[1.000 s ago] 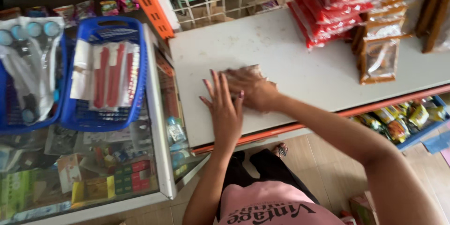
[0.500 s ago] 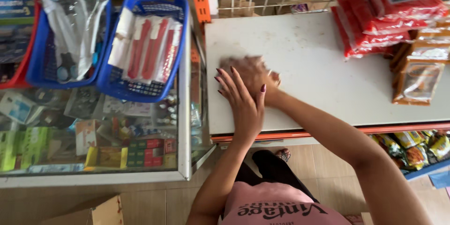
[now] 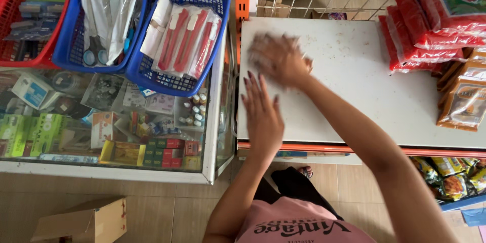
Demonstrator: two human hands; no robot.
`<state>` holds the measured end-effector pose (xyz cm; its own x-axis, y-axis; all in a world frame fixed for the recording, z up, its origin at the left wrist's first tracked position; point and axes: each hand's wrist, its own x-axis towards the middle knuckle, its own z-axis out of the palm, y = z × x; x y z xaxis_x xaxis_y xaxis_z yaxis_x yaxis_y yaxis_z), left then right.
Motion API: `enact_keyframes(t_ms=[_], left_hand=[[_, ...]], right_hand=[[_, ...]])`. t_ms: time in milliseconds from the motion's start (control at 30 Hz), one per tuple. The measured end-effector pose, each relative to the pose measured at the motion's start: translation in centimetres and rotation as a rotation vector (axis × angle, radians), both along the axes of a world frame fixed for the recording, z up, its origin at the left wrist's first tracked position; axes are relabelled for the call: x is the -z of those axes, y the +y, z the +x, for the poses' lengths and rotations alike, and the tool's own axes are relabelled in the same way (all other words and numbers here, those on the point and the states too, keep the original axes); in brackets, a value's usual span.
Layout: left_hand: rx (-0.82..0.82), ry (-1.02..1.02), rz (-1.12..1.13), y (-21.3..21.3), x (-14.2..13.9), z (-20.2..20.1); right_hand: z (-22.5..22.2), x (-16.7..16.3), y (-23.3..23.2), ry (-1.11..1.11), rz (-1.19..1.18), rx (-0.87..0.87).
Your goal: The person sits on the floor taking snack packets out of a cardboard box and filling a blue plastic basket. They carry the basket to a shelf, wipe the shelf surface with a cloth, then place the snack packets one at a time in a row along the shelf edge.
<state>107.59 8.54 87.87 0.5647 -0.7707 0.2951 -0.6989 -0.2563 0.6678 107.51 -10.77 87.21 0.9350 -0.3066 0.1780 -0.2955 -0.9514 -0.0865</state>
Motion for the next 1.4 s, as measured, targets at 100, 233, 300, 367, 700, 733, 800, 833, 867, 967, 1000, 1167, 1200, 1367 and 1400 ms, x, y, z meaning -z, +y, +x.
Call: enact_keyframes(t_ms=[100,233,300,367,700,733,800,833,867,967,1000,1167,1200,1367,1400], left_hand=[[-0.081,-0.086,0.064,1.0,0.4,1.6],[-0.085,-0.123,0.081,1.2,0.4,1.7],[-0.08,-0.092,0.057,1.2,0.3,1.3],[-0.076,-0.081,0.035,1.2,0.2,1.1],[-0.089,-0.234,0.077,2.1,1.2,0.8],[-0.09,-0.241,0.085,2.0,1.2,0.7],[-0.078,-0.219,0.065,2.1,1.1,0.5],[-0.075,-0.204,0.057,2.3,1.1,0.3],[-0.061,-0.176,0.021,2.4,1.0,0.3],[-0.016,-0.086,-0.087,3.0,0.8,0.3],[0.009,-0.054,-0.121,3.3,0.8,0.3],[0.111,-0.009,-0.258,4.0,1.3,0.8],[0.124,-0.004,-0.278,4.1,1.4,1.0],[0.201,0.039,-0.334,4.9,1.7,1.1],[0.208,0.038,-0.323,5.1,1.7,1.1]], right_hand=[[-0.5,-0.1,1.5,0.02,0.078,-0.104],[1.5,-1.3,-0.3,-0.079,0.173,-0.052],[2.9,-1.7,-1.4,-0.131,0.184,0.054],[4.0,-1.8,-1.7,-0.158,0.167,0.138],[-4.9,-3.0,-6.2,0.003,0.23,0.496],[-6.8,-3.3,-7.2,-0.04,0.152,0.535],[-9.9,-3.1,-8.1,-0.131,0.09,0.618],[-11.1,-2.9,-8.4,-0.177,0.11,0.664],[-11.7,-2.9,-8.3,-0.229,0.129,0.707],[-11.6,-1.7,-5.9,-0.159,0.005,0.708],[-11.3,-1.0,-4.2,-0.093,-0.078,0.579],[-10.6,1.4,9.4,0.056,0.002,0.058],[-10.3,1.1,9.5,0.027,0.051,0.019],[-9.1,-0.7,3.4,-0.077,0.224,0.277],[-9.0,-0.9,2.3,-0.123,0.202,0.371]])
